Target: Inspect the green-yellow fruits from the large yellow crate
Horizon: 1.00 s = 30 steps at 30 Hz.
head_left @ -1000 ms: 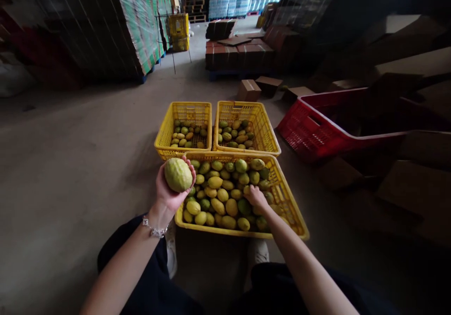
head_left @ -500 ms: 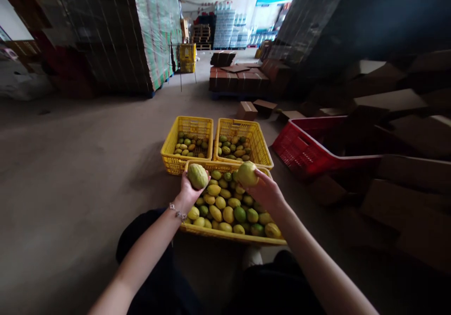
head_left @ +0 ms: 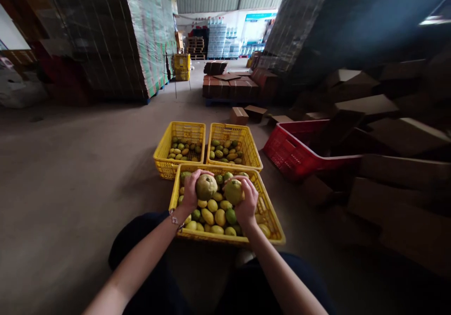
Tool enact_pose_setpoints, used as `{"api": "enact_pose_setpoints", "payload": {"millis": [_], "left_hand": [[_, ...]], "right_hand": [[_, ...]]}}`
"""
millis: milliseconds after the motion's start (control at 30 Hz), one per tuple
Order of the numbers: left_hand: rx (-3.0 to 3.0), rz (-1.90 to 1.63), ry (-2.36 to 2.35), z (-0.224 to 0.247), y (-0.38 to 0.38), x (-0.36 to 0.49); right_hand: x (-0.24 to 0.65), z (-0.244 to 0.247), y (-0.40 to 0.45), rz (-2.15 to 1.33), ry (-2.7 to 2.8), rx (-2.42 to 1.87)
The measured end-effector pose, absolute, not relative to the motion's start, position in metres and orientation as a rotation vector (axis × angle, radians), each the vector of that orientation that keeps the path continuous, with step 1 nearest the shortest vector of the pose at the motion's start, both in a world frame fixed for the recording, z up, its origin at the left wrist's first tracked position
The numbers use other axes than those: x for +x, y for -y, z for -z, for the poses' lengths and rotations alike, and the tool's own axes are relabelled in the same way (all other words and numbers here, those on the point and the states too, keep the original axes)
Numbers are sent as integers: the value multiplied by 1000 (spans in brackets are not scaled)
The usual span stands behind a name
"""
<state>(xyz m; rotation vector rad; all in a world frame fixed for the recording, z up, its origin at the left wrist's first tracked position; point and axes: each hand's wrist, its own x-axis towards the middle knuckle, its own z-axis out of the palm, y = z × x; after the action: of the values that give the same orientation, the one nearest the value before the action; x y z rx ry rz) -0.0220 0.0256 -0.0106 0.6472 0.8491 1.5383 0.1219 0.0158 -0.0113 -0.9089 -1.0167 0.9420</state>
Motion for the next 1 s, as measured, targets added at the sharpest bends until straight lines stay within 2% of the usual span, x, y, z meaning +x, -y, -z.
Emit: {"api": "enact_pose_setpoints", "payload": {"millis": [167, 433, 833, 1000], "left_hand": [[1269, -1725, -862, 11, -15, -18], [1591, -1721, -736, -8, -3, -23], [1606, -1622, -726, -10, -1, -22], [1414, -1556, -780, -9, -4, -18]], "right_hand": [[114, 9, -4, -614, 1179, -835], [116, 7, 14, -533, 1228, -771], [124, 13, 20, -538, 1275, -795], [121, 7, 18, -579, 1235, -828]]}}
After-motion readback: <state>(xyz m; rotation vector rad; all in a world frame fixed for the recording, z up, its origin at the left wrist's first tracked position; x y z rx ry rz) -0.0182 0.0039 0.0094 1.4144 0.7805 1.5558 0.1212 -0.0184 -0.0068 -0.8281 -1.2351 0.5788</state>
